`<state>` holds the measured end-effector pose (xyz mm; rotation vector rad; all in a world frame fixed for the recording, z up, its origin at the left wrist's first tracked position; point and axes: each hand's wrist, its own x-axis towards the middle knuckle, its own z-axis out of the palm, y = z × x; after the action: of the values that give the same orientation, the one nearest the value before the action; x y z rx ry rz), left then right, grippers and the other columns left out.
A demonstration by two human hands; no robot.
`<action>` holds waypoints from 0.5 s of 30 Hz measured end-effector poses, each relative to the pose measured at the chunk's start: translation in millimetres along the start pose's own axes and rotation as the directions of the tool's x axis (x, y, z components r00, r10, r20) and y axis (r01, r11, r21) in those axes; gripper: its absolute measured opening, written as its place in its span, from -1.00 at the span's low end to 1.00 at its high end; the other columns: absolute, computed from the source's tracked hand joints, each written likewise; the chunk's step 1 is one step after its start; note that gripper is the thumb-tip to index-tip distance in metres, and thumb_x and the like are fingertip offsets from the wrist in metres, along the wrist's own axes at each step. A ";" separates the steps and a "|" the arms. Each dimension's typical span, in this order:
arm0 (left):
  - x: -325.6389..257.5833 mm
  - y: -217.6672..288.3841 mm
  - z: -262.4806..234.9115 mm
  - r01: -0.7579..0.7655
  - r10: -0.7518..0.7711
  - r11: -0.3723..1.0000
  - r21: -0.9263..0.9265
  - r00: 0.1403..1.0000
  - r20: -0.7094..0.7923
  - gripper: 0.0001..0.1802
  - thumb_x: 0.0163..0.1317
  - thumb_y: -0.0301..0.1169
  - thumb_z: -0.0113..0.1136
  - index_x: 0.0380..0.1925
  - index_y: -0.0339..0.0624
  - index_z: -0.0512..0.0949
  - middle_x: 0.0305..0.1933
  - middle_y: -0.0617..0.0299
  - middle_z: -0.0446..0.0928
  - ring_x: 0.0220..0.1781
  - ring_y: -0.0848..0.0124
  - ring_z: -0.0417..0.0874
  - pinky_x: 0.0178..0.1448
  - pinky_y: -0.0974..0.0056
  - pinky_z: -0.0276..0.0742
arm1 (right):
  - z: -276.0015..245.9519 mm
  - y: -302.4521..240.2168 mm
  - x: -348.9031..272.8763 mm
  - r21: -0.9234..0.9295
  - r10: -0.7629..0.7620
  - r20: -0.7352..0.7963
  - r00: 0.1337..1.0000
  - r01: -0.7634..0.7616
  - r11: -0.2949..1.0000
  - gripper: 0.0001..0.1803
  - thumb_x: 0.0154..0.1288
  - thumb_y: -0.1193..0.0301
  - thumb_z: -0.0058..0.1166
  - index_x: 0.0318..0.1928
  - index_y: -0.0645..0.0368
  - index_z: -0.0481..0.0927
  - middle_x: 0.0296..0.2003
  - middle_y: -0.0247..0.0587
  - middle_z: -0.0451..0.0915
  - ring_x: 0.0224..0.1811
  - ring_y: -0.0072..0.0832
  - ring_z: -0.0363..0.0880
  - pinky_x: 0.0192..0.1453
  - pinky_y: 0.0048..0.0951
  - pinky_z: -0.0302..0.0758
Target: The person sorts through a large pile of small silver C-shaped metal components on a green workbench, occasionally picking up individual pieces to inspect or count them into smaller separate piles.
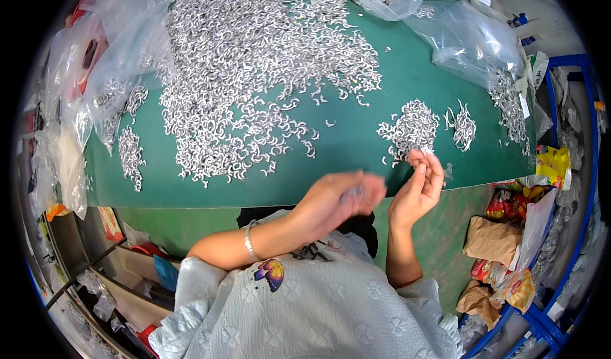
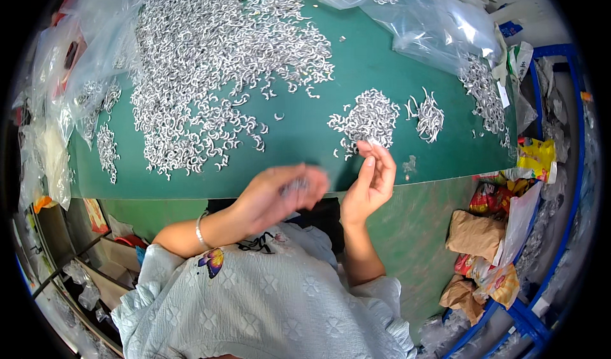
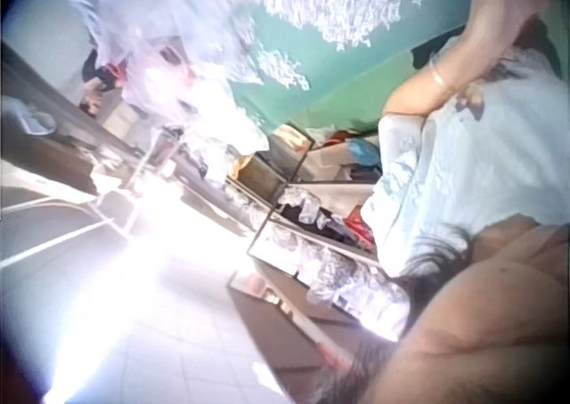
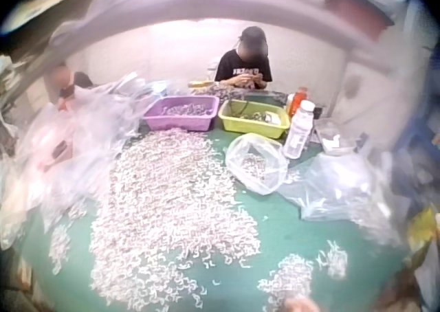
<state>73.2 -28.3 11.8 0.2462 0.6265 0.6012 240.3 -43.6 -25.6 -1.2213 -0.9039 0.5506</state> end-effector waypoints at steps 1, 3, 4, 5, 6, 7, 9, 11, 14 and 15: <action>17.9 3.3 11.6 -0.133 0.134 0.991 0.015 0.990 -0.046 -0.63 0.51 -0.29 -0.11 0.05 -0.33 0.56 0.08 0.02 0.58 0.12 0.31 0.59 0.29 0.26 0.41 | -2.2 4.5 3.7 0.004 -0.008 -0.060 0.998 0.009 1.000 -0.74 0.48 0.58 -0.14 0.10 0.40 0.44 -0.06 0.03 0.63 -0.01 -0.40 0.60 0.18 -0.36 0.48; 46.0 8.4 33.1 -0.291 0.306 0.951 0.103 0.937 -0.169 -0.59 0.51 -0.30 -0.15 0.14 -0.37 0.50 0.21 -0.02 0.49 0.28 0.29 0.47 0.40 0.23 0.29 | -3.1 7.6 7.2 -0.097 0.022 -0.044 0.999 -0.026 0.995 -0.74 0.49 0.54 -0.12 0.10 0.37 0.47 -0.04 -0.02 0.62 0.03 -0.39 0.59 0.21 -0.35 0.46; 55.7 7.1 39.1 -0.363 0.391 0.919 0.157 0.892 -0.227 -0.56 0.51 -0.31 -0.18 0.18 -0.39 0.46 0.28 -0.04 0.45 0.36 0.28 0.41 0.46 0.21 0.23 | -3.5 9.8 6.0 -0.076 0.003 -0.041 0.999 -0.006 0.997 -0.74 0.49 0.54 -0.12 0.10 0.37 0.48 -0.01 -0.02 0.60 0.05 -0.38 0.57 0.22 -0.35 0.45; 61.6 3.4 42.4 -0.389 0.429 0.899 0.202 0.876 -0.221 -0.55 0.51 -0.31 -0.19 0.21 -0.40 0.44 0.32 -0.04 0.41 0.40 0.29 0.35 0.49 0.21 0.17 | -3.8 12.1 4.9 -0.055 -0.016 -0.039 0.999 0.014 0.998 -0.74 0.48 0.54 -0.12 0.09 0.37 0.48 0.01 -0.02 0.58 0.07 -0.37 0.56 0.23 -0.34 0.44; 67.0 -0.3 44.2 -0.414 0.466 0.876 0.248 0.859 -0.214 -0.54 0.51 -0.31 -0.20 0.23 -0.42 0.41 0.35 -0.04 0.37 0.44 0.30 0.29 0.52 0.20 0.11 | -2.8 13.1 5.6 -0.076 -0.052 -0.016 0.999 0.050 0.996 -0.74 0.48 0.54 -0.13 0.08 0.38 0.48 0.02 -0.02 0.56 0.08 -0.36 0.55 0.23 -0.35 0.44; 71.4 -4.4 45.5 -0.431 0.496 0.854 0.291 0.844 -0.203 -0.52 0.51 -0.31 -0.20 0.26 -0.44 0.38 0.39 -0.04 0.32 0.48 0.31 0.24 0.55 0.20 0.05 | -2.2 12.7 6.2 -0.102 -0.084 0.004 0.996 0.084 0.991 -0.74 0.48 0.55 -0.15 0.08 0.38 0.49 0.04 -0.01 0.55 0.09 -0.36 0.55 0.23 -0.35 0.45; 74.6 -11.0 45.4 -0.468 0.534 0.826 0.313 0.828 -0.169 -0.51 0.52 -0.31 -0.17 0.28 -0.45 0.35 0.39 0.01 0.35 0.43 0.37 0.28 0.49 0.29 0.09 | -3.8 13.5 6.6 -0.141 -0.113 0.040 0.993 0.118 0.983 -0.74 0.49 0.55 -0.17 0.07 0.39 0.49 0.07 -0.02 0.53 0.11 -0.35 0.53 0.24 -0.35 0.44; 74.7 -11.6 43.4 -0.469 0.517 0.831 0.298 0.850 -0.105 -0.50 0.52 -0.33 -0.23 0.34 -0.40 0.28 0.45 -0.03 0.24 0.56 0.29 0.11 0.60 0.18 -0.07 | -6.1 14.0 8.1 -0.169 -0.115 0.069 0.991 0.125 0.978 -0.74 0.49 0.54 -0.17 0.07 0.39 0.49 0.10 -0.03 0.50 0.13 -0.35 0.52 0.27 -0.34 0.43; 66.5 -3.5 40.6 -0.490 0.507 0.850 0.191 0.861 -0.046 -0.51 0.50 -0.41 -0.18 0.36 -0.40 0.24 0.46 -0.07 0.24 0.55 0.26 0.14 0.60 0.14 -0.05 | -3.2 15.8 7.8 -0.115 -0.107 0.030 0.994 0.109 0.987 -0.76 0.42 0.59 -0.10 0.03 0.40 0.51 0.05 0.03 0.53 0.12 -0.25 0.49 0.24 -0.28 0.40; 58.9 -0.5 38.5 -0.542 0.562 0.794 0.277 0.827 0.007 -0.52 0.48 -0.45 -0.17 0.36 -0.41 0.25 0.45 -0.08 0.25 0.54 0.25 0.17 0.60 0.13 -0.02 | -2.1 17.0 7.7 -0.107 -0.113 0.031 0.993 0.116 0.987 -0.76 0.41 0.60 -0.09 0.03 0.40 0.51 0.05 0.03 0.52 0.12 -0.25 0.49 0.24 -0.27 0.40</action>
<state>135.2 4.8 13.9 0.6830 0.7132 1.0991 248.0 -34.0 -39.8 -1.2540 -1.0293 0.4298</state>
